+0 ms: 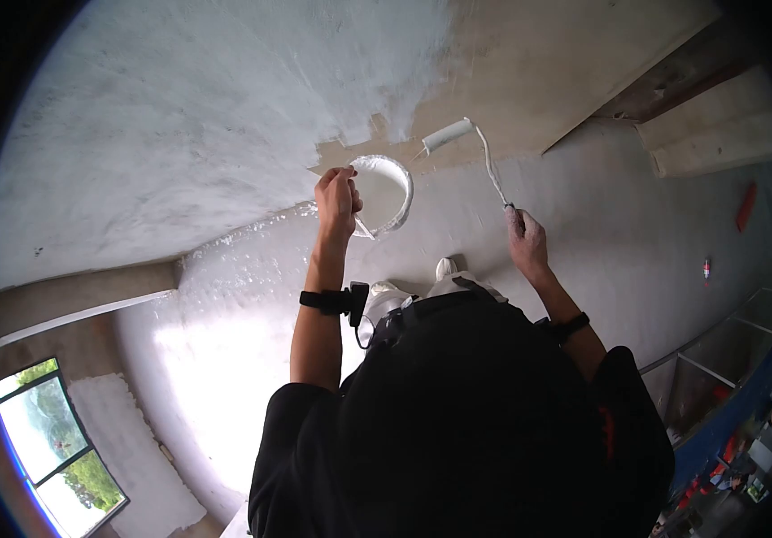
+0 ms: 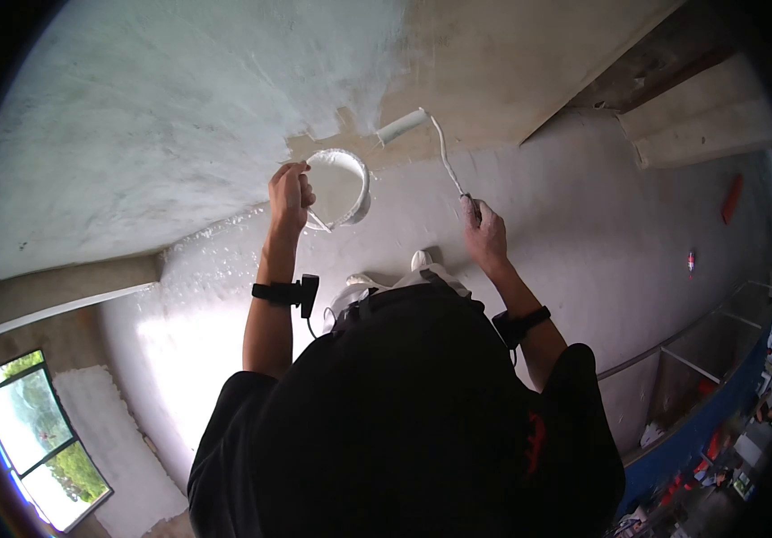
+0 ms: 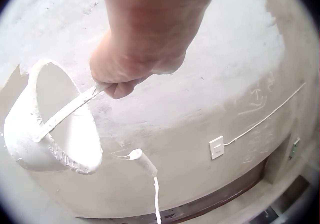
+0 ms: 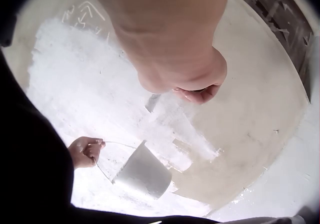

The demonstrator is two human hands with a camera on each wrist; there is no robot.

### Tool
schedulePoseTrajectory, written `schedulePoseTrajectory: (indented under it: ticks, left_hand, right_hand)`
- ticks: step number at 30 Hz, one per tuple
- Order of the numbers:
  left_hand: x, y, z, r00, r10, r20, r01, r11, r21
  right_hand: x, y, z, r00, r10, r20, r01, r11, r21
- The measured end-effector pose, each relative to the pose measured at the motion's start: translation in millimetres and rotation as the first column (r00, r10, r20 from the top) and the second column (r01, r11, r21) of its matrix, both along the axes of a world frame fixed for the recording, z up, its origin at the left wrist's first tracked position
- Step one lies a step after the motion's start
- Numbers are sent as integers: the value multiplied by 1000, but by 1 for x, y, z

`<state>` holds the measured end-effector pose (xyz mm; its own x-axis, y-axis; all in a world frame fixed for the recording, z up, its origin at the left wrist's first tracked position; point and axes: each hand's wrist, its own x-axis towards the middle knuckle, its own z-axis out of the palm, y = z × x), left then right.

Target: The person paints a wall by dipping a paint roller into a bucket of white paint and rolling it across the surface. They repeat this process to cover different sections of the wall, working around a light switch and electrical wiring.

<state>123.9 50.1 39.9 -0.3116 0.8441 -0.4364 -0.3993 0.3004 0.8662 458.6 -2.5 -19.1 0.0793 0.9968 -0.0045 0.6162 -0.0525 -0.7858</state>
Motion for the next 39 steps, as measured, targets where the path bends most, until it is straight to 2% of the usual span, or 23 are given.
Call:
schedulePoseTrajectory:
  ticks: [1, 2, 4, 9, 11, 12, 14, 15, 17, 21, 23, 27, 29, 31, 36, 39]
  left_hand:
    - [0, 0, 1, 1000, -2, -3, 2, 1000, 7]
    - [-1, -3, 0, 1000, -9, -1, 9, 1000, -12]
    - [-11, -6, -1, 1000, -28, -8, 28, 999, -34]
    - [-14, -6, 2, 999, -27, -44, 24, 997, -67]
    - [-22, -5, 3, 998, -7, -67, 2, 997, -80]
    - [-26, -6, 2, 998, -7, -67, 0, 994, -105]
    - [-33, -5, 2, 998, -2, -66, -6, 993, -116]
    - [-36, -5, 1, 997, -3, -72, -6, 992, -124]
    - [-39, -9, -5, 997, -1, -74, -9, 991, -133]
    - [-47, -15, -10, 997, 27, -76, -38, 988, -150]
    - [-50, -20, -14, 994, 43, -100, -59, 986, -158]
    - [-56, -23, -41, 989, 96, -111, -112, 983, -144]
    - [-60, -31, -38, 988, 104, -117, -121, 982, -144]
    - [-61, -31, -41, 985, 115, -129, -133, 981, -143]
    - [-63, -31, -41, 985, 117, -124, -132, 984, -119]
    - [-64, -29, -36, 988, 108, -108, -121, 985, -119]
  right_hand:
    - [3, 6, -6, 993, -53, -107, 51, 998, -28]
    - [6, 12, -13, 992, -59, -109, 57, 998, -21]
    - [4, 34, -25, 961, -115, -253, 76, 984, -158]
    - [4, 115, -49, 908, -156, -389, 107, 983, -147]
    - [-4, 151, -44, 842, -219, -493, 137, 971, -198]
    - [-7, 167, -43, 841, -217, -495, 137, 971, -194]
    - [-14, 201, -39, 804, -156, -573, 141, 987, -71]
    - [-17, 217, -38, 805, -150, -574, 139, 988, -63]
    - [-19, 242, -33, 859, -41, -510, 136, 979, 150]
    - [-20, 281, -34, 857, -6, -515, 109, 980, 169]
    - [-21, 289, -40, 929, -60, -366, 148, 965, 217]
    - [-27, 300, -85, 893, -46, -447, 116, 985, 130]
    - [-23, 293, -99, 850, -82, -520, 116, 993, 33]
    - [-21, 292, -108, 871, -79, -484, 129, 989, 70]
    - [-21, 288, -96, 921, -88, -380, 164, 971, 173]
    - [-26, 290, -62, 936, -92, -340, 166, 966, 197]
